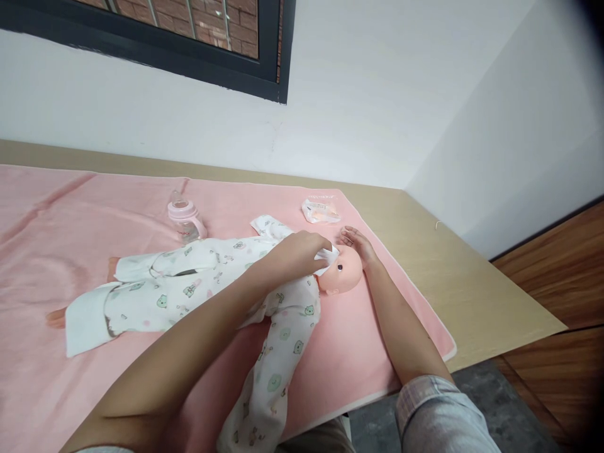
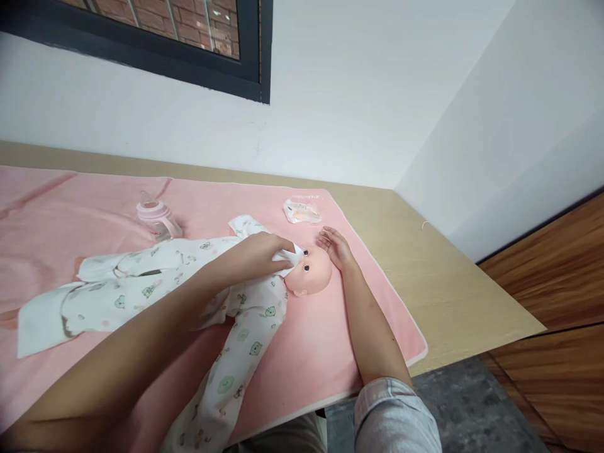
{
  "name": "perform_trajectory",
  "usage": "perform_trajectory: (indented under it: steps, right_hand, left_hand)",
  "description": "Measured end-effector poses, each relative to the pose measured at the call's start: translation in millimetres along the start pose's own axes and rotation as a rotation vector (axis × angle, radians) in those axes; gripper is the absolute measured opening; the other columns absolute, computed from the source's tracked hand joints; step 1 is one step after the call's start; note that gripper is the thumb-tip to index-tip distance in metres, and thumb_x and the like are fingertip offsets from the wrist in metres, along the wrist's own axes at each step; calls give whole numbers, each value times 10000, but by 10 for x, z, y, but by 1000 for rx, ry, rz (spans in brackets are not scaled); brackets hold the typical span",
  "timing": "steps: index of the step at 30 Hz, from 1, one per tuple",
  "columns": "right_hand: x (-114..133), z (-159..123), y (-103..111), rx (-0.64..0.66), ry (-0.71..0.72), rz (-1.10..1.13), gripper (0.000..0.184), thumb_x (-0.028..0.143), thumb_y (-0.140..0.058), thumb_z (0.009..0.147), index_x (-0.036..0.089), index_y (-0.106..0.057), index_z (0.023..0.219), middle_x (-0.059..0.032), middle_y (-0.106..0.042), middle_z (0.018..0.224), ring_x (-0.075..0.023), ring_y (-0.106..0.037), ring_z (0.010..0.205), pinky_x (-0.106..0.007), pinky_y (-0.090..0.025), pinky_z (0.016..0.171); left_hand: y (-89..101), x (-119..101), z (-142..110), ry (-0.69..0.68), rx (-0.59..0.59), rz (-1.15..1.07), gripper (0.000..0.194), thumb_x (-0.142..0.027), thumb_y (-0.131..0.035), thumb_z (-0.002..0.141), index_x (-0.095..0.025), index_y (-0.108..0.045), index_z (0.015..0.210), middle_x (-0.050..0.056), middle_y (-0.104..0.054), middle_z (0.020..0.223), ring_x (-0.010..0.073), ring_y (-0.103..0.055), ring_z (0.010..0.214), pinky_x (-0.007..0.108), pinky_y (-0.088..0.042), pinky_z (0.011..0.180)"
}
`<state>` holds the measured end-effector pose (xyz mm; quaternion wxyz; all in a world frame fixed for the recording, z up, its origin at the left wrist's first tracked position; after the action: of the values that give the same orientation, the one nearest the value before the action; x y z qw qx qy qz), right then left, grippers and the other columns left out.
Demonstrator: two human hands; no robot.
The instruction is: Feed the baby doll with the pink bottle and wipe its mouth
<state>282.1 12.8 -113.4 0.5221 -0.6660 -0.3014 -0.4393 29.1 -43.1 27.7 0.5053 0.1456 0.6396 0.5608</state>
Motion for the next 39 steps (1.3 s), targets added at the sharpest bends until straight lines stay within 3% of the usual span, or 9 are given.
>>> perform_trajectory:
  steps: [10, 22, 28, 32, 39]
  right_hand:
    - [10, -22, -20, -1, -13, 16, 266, 188, -763, 656, 210, -666, 903, 4, -711, 816, -115, -665, 744, -226, -574, 735]
    - [-17, 26, 14, 26, 0, 20, 263, 198, -762, 673, 209, -651, 911, -1, -714, 819, -126, -672, 748, -252, -585, 750]
    - [-19, 31, 16, 21, 5, 15, 256, 180, -744, 683, 200, -656, 923, -5, -714, 823, -120, -670, 732, -252, -587, 757]
    - [-20, 37, 24, 9, -4, 14, 253, 174, -741, 678, 200, -659, 915, -1, -713, 813, -120, -672, 729, -249, -590, 747]
    - [-19, 27, 15, 13, 4, -2, 263, 186, -745, 686, 206, -651, 930, 7, -706, 818, -115, -671, 736, -244, -583, 757]
  left_hand:
    - [-3, 30, 7, 12, -1, 32, 96, -179, -535, 801, -189, -630, 797, -2, -672, 795, 179, -592, 727, 272, -332, 584]
    - [24, 80, 6, 34, -26, 65, 75, -172, -529, 773, -186, -586, 726, 0, -647, 746, 177, -573, 697, 274, -305, 560]
    - [52, 99, -5, 61, -49, 81, 95, -167, -517, 763, -189, -538, 673, -14, -596, 638, 156, -535, 599, 300, -229, 496]
    - [58, 99, -9, 52, -56, 96, 190, -154, -518, 770, -173, -428, 604, -15, -548, 586, 147, -505, 573, 296, -246, 494]
    - [57, 88, -6, 78, -62, 121, 197, -160, -504, 808, -173, -451, 619, 4, -586, 607, 166, -554, 605, 287, -277, 520]
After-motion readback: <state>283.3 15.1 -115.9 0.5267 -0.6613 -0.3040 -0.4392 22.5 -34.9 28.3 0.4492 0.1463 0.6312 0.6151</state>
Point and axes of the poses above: each hand's wrist, its own z-axis towards the middle knuckle, its own y-axis out of the back of the hand, x = y × z, the point moved 4 cm from there along z, towards the middle knuckle
